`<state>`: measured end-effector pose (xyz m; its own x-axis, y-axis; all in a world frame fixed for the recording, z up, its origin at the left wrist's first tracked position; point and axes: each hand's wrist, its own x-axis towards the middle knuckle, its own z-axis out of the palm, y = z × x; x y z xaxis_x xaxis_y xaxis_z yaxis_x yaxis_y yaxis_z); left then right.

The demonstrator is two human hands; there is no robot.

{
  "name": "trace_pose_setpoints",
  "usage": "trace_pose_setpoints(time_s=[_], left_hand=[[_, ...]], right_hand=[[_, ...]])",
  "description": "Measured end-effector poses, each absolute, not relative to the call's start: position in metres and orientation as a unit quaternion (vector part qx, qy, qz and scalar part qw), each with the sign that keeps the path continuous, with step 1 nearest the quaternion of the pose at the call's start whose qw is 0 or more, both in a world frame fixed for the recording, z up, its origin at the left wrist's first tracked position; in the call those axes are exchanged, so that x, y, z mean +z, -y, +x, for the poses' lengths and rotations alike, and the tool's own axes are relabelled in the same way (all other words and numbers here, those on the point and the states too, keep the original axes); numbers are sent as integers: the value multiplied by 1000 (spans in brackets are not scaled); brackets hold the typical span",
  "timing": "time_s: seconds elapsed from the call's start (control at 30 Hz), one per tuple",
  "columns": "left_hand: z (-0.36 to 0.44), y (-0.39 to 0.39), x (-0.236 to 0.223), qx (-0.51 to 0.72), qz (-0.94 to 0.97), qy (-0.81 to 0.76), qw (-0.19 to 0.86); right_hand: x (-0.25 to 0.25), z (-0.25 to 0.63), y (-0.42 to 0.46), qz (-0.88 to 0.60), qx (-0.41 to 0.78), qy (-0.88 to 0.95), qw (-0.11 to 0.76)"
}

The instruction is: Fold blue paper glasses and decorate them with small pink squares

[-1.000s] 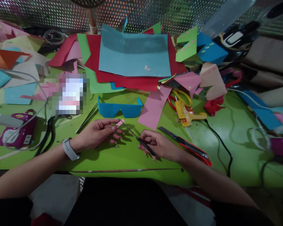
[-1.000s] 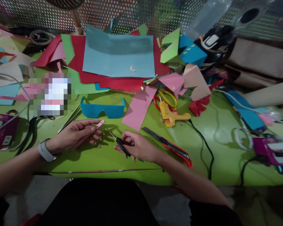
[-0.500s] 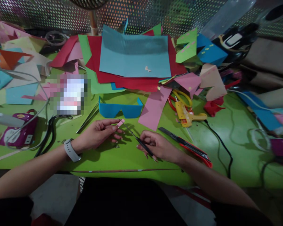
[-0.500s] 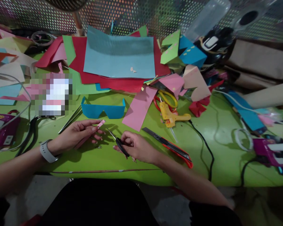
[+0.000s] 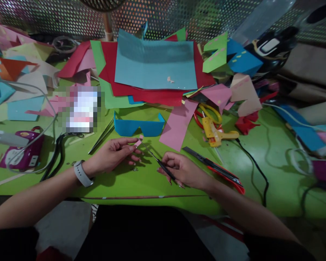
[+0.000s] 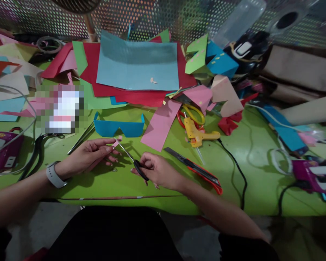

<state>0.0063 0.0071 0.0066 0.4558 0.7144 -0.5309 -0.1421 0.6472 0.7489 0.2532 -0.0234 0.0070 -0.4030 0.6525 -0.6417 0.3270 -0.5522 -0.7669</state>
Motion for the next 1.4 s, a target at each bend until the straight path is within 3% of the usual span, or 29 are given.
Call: trace_pose_setpoints(time_s=[1.1, 1.4], left_hand=[[11, -4, 10, 293, 280, -447, 797], [8, -6, 12, 240, 312, -472, 789]], right_hand=[[7, 254, 25, -523, 697, 476, 115], [11, 252, 24, -545, 697, 452, 111]])
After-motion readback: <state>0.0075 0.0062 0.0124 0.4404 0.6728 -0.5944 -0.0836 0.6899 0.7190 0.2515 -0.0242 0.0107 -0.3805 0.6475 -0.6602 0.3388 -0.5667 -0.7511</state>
